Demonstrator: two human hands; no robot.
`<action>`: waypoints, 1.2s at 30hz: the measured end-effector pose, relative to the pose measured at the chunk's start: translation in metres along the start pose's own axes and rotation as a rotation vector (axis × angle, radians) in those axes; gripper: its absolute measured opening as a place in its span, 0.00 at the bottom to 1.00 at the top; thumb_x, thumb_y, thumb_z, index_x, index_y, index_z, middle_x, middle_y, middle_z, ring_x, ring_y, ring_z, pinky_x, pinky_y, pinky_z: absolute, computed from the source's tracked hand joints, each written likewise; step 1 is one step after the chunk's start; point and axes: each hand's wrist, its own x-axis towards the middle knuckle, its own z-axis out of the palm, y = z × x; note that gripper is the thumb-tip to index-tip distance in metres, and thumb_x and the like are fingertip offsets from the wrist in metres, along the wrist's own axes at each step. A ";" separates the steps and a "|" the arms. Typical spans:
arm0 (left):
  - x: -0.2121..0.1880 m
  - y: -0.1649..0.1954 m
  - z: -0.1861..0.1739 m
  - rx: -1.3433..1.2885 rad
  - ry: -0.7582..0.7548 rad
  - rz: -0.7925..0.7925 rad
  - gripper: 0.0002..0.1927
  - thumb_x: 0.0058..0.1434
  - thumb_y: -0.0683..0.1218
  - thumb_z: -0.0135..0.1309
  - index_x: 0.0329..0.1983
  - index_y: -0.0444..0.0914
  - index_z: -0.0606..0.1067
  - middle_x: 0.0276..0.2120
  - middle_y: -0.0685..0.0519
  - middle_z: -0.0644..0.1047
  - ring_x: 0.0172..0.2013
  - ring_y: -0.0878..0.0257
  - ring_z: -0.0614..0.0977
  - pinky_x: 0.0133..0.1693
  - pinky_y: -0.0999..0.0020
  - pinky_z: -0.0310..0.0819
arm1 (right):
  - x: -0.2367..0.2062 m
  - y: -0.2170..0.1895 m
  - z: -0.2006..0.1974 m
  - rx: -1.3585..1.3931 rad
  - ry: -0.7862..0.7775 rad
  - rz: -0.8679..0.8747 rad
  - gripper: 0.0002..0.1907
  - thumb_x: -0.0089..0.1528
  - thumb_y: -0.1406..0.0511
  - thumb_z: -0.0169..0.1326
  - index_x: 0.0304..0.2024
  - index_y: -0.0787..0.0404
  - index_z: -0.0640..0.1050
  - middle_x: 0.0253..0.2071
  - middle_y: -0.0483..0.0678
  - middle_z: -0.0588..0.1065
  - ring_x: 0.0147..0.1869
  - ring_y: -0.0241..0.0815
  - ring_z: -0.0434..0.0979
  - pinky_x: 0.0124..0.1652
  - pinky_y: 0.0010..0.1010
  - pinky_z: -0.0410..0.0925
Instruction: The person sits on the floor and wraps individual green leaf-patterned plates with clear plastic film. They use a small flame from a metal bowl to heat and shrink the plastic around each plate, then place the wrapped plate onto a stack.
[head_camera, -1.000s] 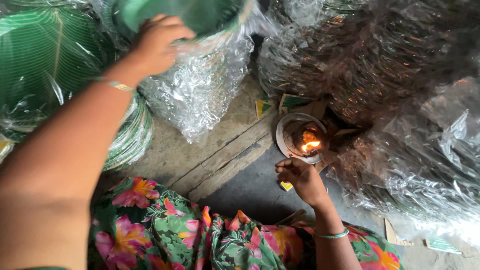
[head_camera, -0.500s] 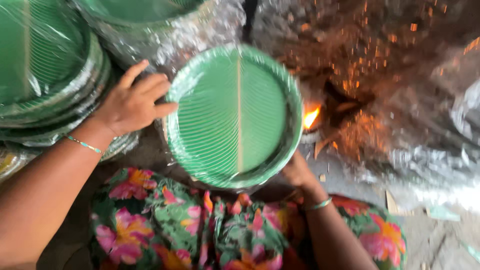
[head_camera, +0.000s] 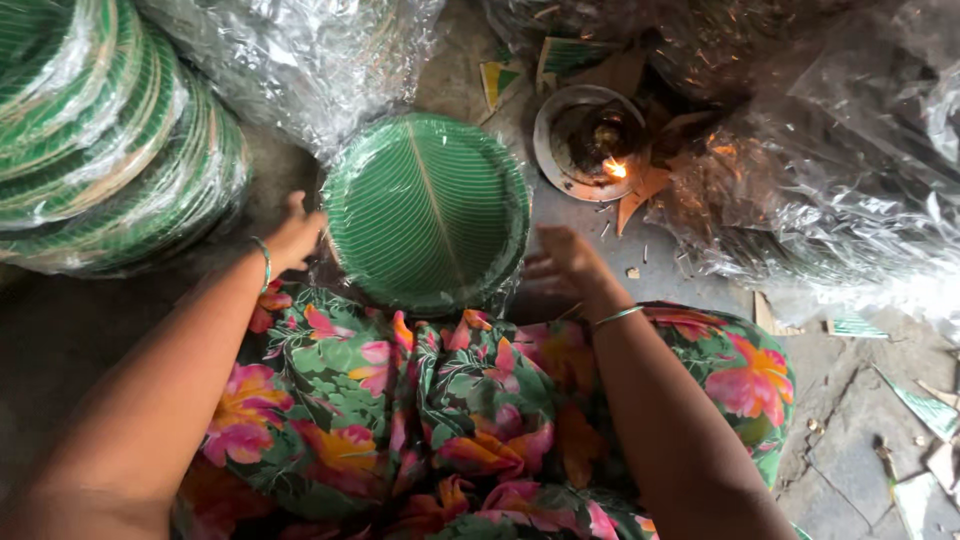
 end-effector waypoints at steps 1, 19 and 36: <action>0.001 0.004 0.002 -0.194 -0.092 -0.196 0.38 0.59 0.60 0.58 0.70 0.48 0.62 0.62 0.45 0.72 0.53 0.48 0.77 0.49 0.48 0.71 | 0.000 0.002 0.008 -0.142 -0.008 0.032 0.32 0.61 0.54 0.65 0.55 0.71 0.70 0.45 0.56 0.78 0.44 0.47 0.81 0.41 0.38 0.75; 0.006 0.012 0.004 -0.734 -0.697 -0.193 0.21 0.57 0.56 0.68 0.41 0.37 0.74 0.27 0.56 0.72 0.21 0.70 0.63 0.20 0.72 0.46 | -0.013 -0.007 0.001 -0.001 -0.275 0.103 0.22 0.63 0.55 0.68 0.48 0.63 0.78 0.35 0.42 0.72 0.38 0.37 0.70 0.35 0.35 0.63; -0.168 0.077 -0.127 0.806 0.444 0.815 0.04 0.67 0.44 0.49 0.41 0.39 0.69 0.28 0.47 0.77 0.26 0.51 0.81 0.24 0.57 0.72 | -0.247 -0.106 -0.094 -1.309 0.344 -0.873 0.13 0.65 0.68 0.48 0.53 0.59 0.74 0.34 0.57 0.77 0.31 0.59 0.76 0.30 0.49 0.68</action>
